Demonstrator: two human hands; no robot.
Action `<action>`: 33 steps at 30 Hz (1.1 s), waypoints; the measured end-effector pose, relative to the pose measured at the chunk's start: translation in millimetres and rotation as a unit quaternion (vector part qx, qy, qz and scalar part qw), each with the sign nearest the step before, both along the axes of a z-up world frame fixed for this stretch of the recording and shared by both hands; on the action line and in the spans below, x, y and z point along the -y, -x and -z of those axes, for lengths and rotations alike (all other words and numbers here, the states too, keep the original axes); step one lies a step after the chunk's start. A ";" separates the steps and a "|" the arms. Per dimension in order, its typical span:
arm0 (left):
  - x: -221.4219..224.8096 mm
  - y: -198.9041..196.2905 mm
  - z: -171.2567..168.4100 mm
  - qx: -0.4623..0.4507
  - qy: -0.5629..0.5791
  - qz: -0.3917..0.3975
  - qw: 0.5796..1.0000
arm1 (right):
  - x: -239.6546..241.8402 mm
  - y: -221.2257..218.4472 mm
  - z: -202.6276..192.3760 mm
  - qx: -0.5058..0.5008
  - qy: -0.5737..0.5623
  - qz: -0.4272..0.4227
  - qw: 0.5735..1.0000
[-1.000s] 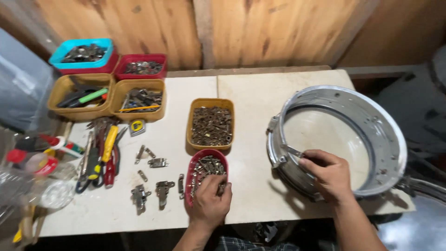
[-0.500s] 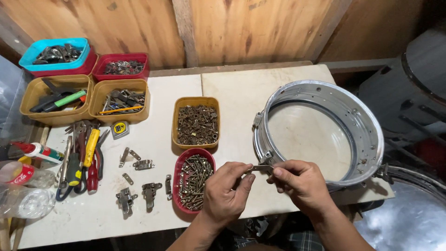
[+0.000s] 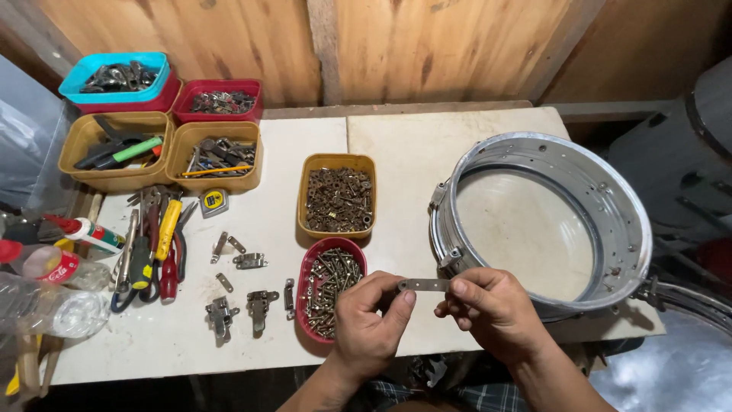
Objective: Inspecting and examining various metal hardware components on a workbench
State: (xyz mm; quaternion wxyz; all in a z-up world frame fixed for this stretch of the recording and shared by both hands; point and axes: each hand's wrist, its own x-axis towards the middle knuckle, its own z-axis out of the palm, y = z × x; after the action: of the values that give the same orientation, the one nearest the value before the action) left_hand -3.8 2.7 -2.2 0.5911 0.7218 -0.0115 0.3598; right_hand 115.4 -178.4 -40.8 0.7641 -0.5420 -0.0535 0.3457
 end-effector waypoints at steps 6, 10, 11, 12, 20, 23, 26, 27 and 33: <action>-3.2 5.4 21.8 -0.130 0.108 0.011 0.986 | -5.5 7.5 -1.3 0.001 0.006 -0.011 1.000; -5.3 4.5 27.9 -0.168 0.172 0.041 0.970 | -10.7 11.1 -2.6 0.036 0.014 -0.011 0.999; -5.4 4.2 28.9 -0.160 0.183 0.052 0.969 | -11.5 11.6 -2.3 0.054 0.002 -0.018 0.998; -5.2 4.3 30.0 -0.153 0.194 0.062 0.967 | -12.0 12.3 -1.9 0.072 -0.010 -0.026 0.997; -3.2 6.8 31.5 -0.154 0.226 0.090 0.958 | -6.9 13.9 5.9 0.082 -0.016 -0.035 0.996; -2.6 9.0 28.2 -0.148 0.220 0.096 0.959 | -5.5 15.4 0.7 0.078 -0.010 -0.040 0.996; -2.0 10.1 26.2 -0.138 0.210 0.097 0.963 | -3.6 15.4 1.8 0.076 -0.013 -0.044 0.996; -1.5 10.3 26.0 -0.132 0.213 0.099 0.963 | -2.5 15.3 4.1 0.075 -0.015 -0.043 0.996; -1.7 14.2 24.8 -0.100 0.093 0.010 0.991 | 1.0 13.0 11.6 0.058 0.056 -0.028 0.996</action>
State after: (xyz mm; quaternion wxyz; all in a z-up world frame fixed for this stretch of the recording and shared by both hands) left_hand -18.0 4.4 -27.0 0.6573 0.6960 0.0744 0.2793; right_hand 102.4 -179.4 -52.5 0.7183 -0.6011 -0.0936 0.3375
